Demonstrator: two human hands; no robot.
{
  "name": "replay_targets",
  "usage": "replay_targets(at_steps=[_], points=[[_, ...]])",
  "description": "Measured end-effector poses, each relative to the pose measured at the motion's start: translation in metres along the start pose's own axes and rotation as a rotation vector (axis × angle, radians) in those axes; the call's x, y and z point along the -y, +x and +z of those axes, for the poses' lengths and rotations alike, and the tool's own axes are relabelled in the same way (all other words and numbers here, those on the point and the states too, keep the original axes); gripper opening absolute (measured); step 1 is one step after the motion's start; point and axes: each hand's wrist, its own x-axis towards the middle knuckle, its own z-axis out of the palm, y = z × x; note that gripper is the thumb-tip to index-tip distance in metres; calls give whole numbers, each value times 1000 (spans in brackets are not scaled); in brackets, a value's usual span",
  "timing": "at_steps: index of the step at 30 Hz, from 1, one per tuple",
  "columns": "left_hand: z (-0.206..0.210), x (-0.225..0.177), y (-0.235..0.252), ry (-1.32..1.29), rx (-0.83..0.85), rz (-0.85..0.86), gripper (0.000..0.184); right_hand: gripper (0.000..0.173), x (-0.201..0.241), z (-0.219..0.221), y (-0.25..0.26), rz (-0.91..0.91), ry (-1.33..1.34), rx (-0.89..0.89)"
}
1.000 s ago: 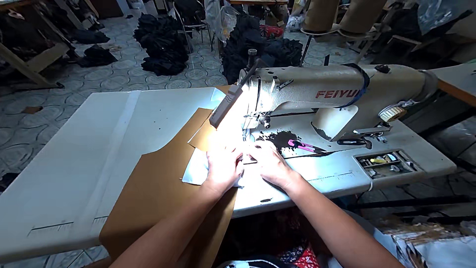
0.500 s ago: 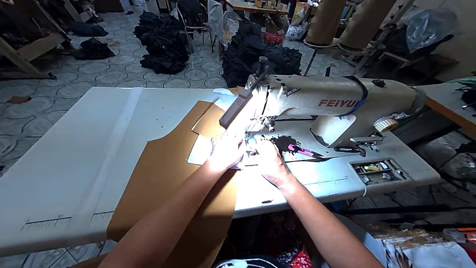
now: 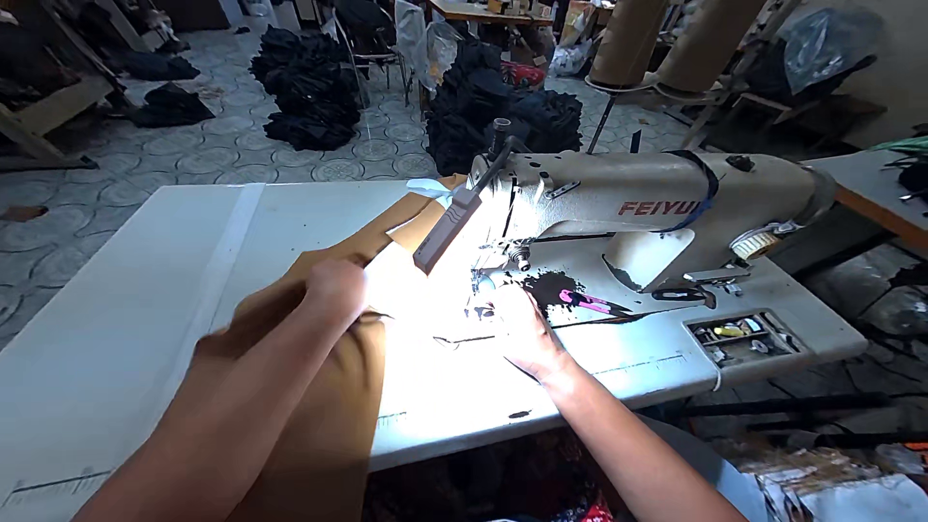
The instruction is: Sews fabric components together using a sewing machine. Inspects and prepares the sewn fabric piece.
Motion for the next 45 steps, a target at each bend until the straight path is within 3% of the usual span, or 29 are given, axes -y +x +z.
replay_targets(at_steps=[1, 2, 3, 5, 7, 9, 10, 13, 15, 17, 20, 22, 23, 26, 28, 30, 33, 35, 37, 40, 43, 45], points=[[-8, -16, 17, 80, 38, 67, 14, 26, 0, 1, -1, -18, -3, -47], [-17, -30, 31, 103, 87, 146, 21, 26, -1, 2, -2, -29, 4, -80], [-21, -41, 41, 51, 76, 233, 27, 25, -1, 3, -3, -18, 17, -86], [-21, -51, 56, -140, -101, 446, 26, 31, -1, 2, -3, 29, 60, -21], [-38, -53, 68, -382, -98, 652, 30, 34, 0, 1, -3, 41, 52, 20], [-33, -49, 103, -465, -170, 913, 49, 37, 1, -3, -3, 67, 58, 83], [-33, -44, 110, -433, -179, 893, 54, 36, 3, -5, -4, 61, 71, 88], [-38, -4, 74, -203, -148, 609, 43, 35, 7, -9, -6, 45, 142, 45], [-21, 30, 36, -154, -230, 549, 25, 24, 6, -6, -6, -60, 189, -191], [-14, 29, -33, -131, -162, 540, 28, 20, 7, -15, -9, -97, 278, -363], [21, -7, -98, -167, -117, 891, 37, 20, 2, -36, -21, -141, 383, -602], [46, -60, -116, -299, -43, 1103, 29, 24, 0, -56, -45, -123, 429, -694], [58, -89, -114, -353, -37, 1200, 29, 24, -2, -67, -62, -99, 422, -699], [81, -164, -78, -244, -106, 1424, 57, 21, -13, -96, -126, 9, 280, -582], [89, -195, -62, -169, -78, 1428, 62, 17, -23, -107, -179, 195, 174, -385], [94, -211, -56, -178, -54, 1388, 54, 17, -34, -114, -234, 523, 106, -80], [86, -204, -72, -213, -150, 1315, 39, 34, -47, -102, -300, 1130, -6, 453], [84, -191, -79, -203, -178, 1268, 35, 50, -54, -85, -323, 1435, -26, 647], [84, -177, -84, -234, -185, 1222, 29, 60, -65, -66, -337, 1560, -16, 594], [84, -151, -99, -426, -167, 1142, 30, 66, -83, -39, -340, 1538, 23, 374], [97, -111, -104, -629, -110, 1168, 35, 47, -101, -11, -331, 1387, 170, 96], [99, -81, -121, -737, -31, 1113, 37, 33, -99, -15, -310, 1306, 275, 43]])
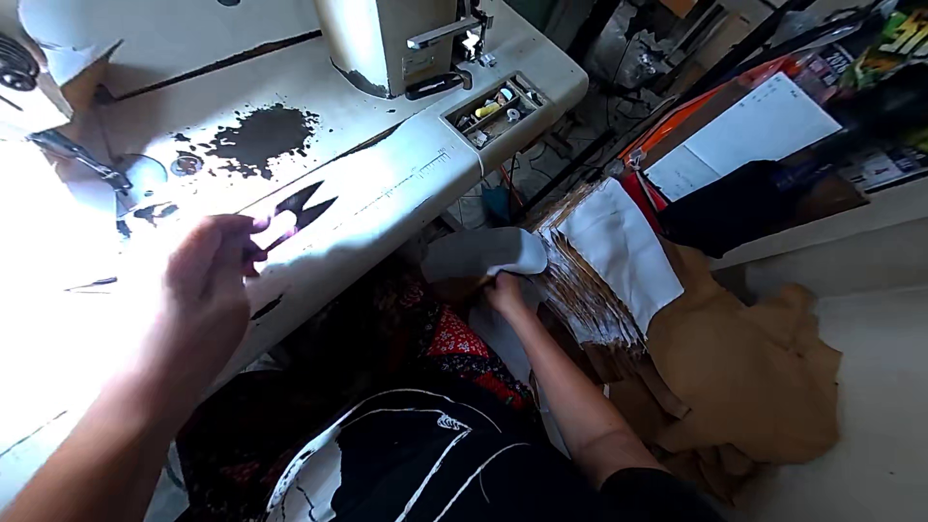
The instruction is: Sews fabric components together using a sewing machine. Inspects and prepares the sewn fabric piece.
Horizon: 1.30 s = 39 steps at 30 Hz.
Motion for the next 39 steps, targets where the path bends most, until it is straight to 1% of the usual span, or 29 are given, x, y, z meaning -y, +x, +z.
replay_targets(at_steps=[2, 4, 5, 7, 9, 10, 11, 12, 14, 15, 16, 17, 18, 19, 20, 21, 22, 25, 26, 28, 29, 30, 31, 32, 33, 34, 36, 37, 39], points=[[-7, -17, -33, -182, 50, -159, 40, 23, 27, -12, -5, -137, 105, 24], [-9, -28, -59, -304, 105, -253, 49, 20, 56, -30, -11, -280, 200, 11], [-7, -31, -68, -323, 108, -256, 47, 22, 69, -39, -6, -386, 233, -38], [-1, -41, -74, -327, 79, -217, 35, 25, 106, -64, -9, -575, 318, -184], [6, -52, -69, -323, 26, -150, 32, 20, 146, -90, -18, -740, 459, -328], [10, -58, -64, -331, -7, -110, 34, 19, 164, -98, -24, -815, 522, -375], [14, -64, -59, -349, -34, -75, 38, 16, 180, -103, -31, -881, 559, -375], [18, -69, -53, -385, -58, -53, 44, 13, 190, -104, -41, -925, 556, -311], [29, -76, -44, -458, -77, -61, 64, 26, 198, -95, -71, -906, 476, -60], [33, -77, -39, -479, -62, -80, 72, 28, 195, -87, -86, -876, 429, 77], [37, -75, -34, -488, -34, -99, 74, 25, 189, -80, -98, -847, 385, 199], [41, -72, -29, -492, -2, -117, 68, 18, 180, -73, -103, -821, 357, 273], [45, -67, -25, -490, 30, -129, 50, 10, 172, -68, -103, -790, 341, 297], [47, -62, -19, -468, 64, -141, 22, 7, 164, -64, -101, -760, 337, 283], [49, -57, -14, -429, 90, -146, 2, 8, 155, -61, -98, -745, 340, 244], [50, -53, -7, -397, 101, -127, 11, 7, 145, -59, -95, -767, 351, 189], [50, -50, -1, -376, 99, -93, 14, 7, 136, -57, -93, -813, 366, 123], [54, -40, 19, -295, -31, 94, 5, 8, 121, -46, -94, -852, 469, -36], [54, -40, 23, -214, -74, 119, 3, 17, 119, -42, -97, -861, 515, -52], [49, -46, 29, -48, -139, 109, 5, 43, 119, -37, -102, -924, 590, 26], [48, -47, 32, -12, -183, 100, 10, 50, 120, -37, -103, -977, 622, 95], [43, -52, 33, 12, -207, 80, 21, 50, 122, -38, -104, -1024, 640, 167], [36, -59, 32, 29, -210, 52, 36, 46, 123, -39, -102, -1051, 636, 229], [26, -69, 28, 13, -175, -4, 51, 42, 124, -41, -100, -1049, 611, 272], [17, -79, 20, -27, -129, -57, 59, 41, 125, -43, -98, -1009, 578, 299], [9, -88, 10, -69, -83, -103, 60, 44, 127, -44, -96, -952, 553, 319], [4, -91, -12, -133, 18, -113, 37, 57, 128, -46, -92, -869, 551, 371], [4, -86, -23, -170, 107, -107, 31, 60, 129, -46, -90, -843, 564, 391], [9, -73, -40, -226, 260, -122, 36, 62, 130, -45, -89, -829, 586, 413]])
